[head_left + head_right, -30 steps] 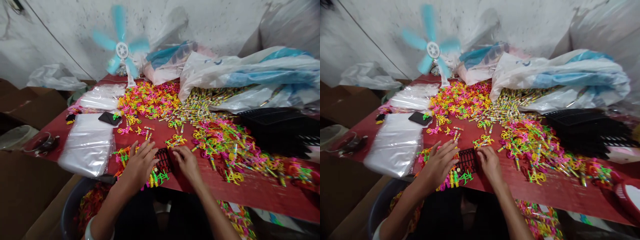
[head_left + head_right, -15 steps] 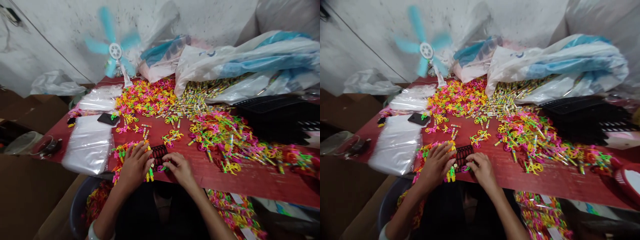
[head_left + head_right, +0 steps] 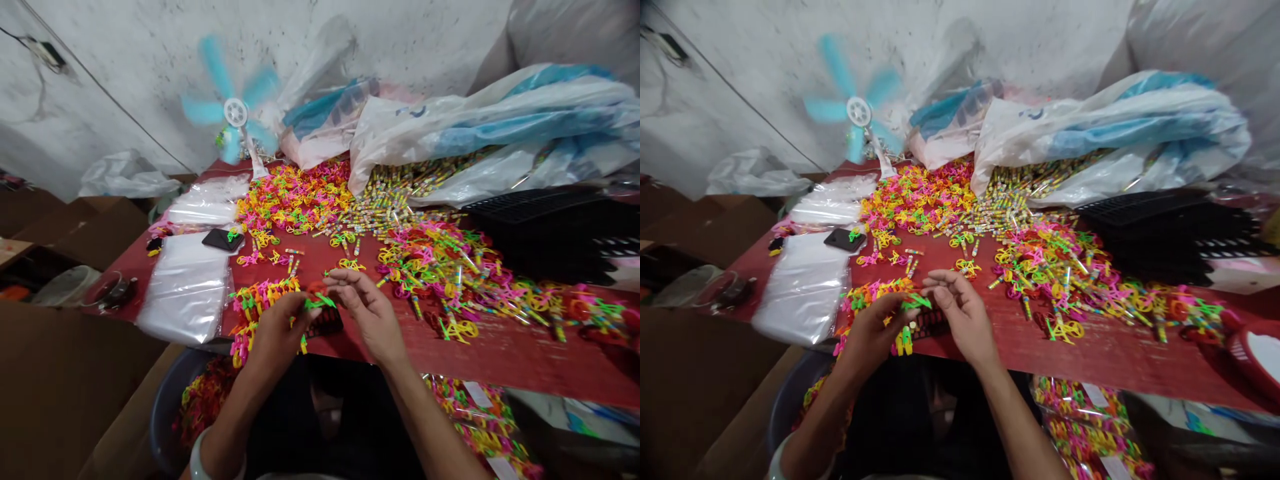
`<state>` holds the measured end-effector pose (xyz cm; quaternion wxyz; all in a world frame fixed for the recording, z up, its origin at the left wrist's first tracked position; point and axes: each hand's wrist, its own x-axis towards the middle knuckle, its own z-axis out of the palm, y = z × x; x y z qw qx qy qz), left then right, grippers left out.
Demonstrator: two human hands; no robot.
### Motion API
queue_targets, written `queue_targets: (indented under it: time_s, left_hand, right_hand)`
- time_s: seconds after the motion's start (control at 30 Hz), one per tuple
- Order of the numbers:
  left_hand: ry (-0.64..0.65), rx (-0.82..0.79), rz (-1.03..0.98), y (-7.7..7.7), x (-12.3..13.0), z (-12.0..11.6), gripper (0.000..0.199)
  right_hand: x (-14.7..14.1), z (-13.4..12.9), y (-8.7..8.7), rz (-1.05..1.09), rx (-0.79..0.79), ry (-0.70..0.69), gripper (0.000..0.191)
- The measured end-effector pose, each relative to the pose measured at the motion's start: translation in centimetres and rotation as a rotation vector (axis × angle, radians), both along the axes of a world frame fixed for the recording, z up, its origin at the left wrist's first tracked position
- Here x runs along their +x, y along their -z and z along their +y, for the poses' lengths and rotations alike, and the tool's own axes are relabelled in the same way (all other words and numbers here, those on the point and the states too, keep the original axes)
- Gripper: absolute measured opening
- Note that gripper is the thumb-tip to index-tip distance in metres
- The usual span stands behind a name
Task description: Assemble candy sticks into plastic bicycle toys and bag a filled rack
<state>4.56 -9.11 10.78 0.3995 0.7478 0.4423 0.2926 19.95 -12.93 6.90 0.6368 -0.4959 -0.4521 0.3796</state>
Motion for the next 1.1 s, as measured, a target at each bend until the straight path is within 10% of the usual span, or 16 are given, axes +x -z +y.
queue_targets:
  time_s: [0.27,1.1]
  left_hand:
    - [-0.188,-0.178,-0.299,2.0,-2.1,1.3,0.031]
    - [-0.14,-0.051,-0.154,3.9,-1.6,1.3,0.026]
  right_hand:
    - [-3.2,0.0,8.4,-0.627,0.003,-0.14,0.018]
    - [-3.1,1.5,9.1,-0.466,0.117,-0.133,0.02]
